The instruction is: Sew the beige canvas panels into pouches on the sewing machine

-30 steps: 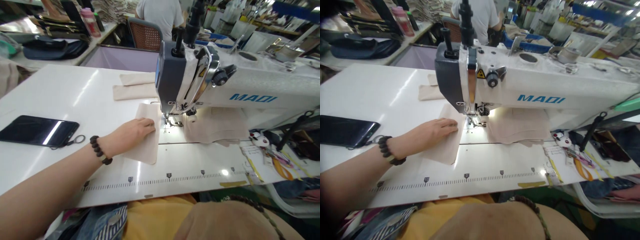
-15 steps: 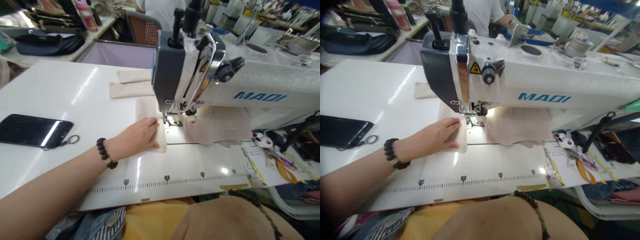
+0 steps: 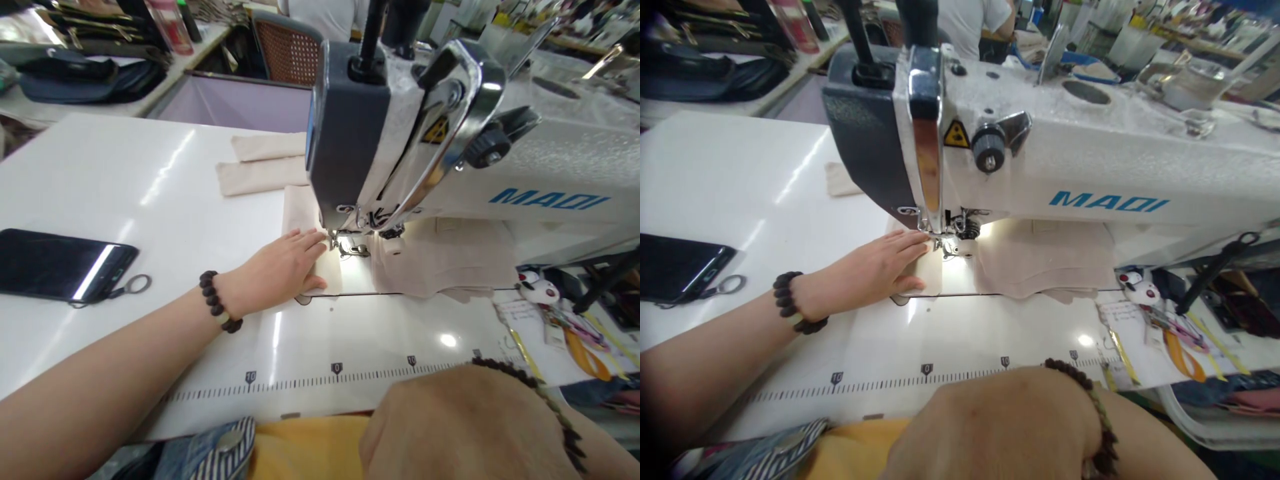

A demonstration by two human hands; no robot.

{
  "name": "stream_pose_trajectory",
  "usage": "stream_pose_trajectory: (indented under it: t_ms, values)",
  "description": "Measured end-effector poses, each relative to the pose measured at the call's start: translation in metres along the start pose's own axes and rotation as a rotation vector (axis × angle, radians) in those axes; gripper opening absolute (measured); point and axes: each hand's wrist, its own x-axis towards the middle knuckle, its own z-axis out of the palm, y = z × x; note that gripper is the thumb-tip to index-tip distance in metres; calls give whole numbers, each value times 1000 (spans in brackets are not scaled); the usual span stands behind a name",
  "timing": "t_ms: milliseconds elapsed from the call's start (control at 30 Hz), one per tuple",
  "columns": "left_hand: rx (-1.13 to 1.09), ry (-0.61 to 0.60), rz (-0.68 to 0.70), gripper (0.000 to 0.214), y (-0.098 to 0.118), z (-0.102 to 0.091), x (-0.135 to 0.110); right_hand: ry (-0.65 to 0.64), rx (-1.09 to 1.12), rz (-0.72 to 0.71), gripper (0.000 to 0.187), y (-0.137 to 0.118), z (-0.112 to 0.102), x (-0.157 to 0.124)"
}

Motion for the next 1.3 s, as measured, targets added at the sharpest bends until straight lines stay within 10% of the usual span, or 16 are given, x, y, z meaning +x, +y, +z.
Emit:
stream_pose_trajectory:
  t_ms: [333,1300]
  values:
    - [-36,31,27,43,-6,2,2,34,-729,161,30,43,4,53]
    - [-52,16,39,44,-11,-1,5,95,-705,162,29,53,13,50]
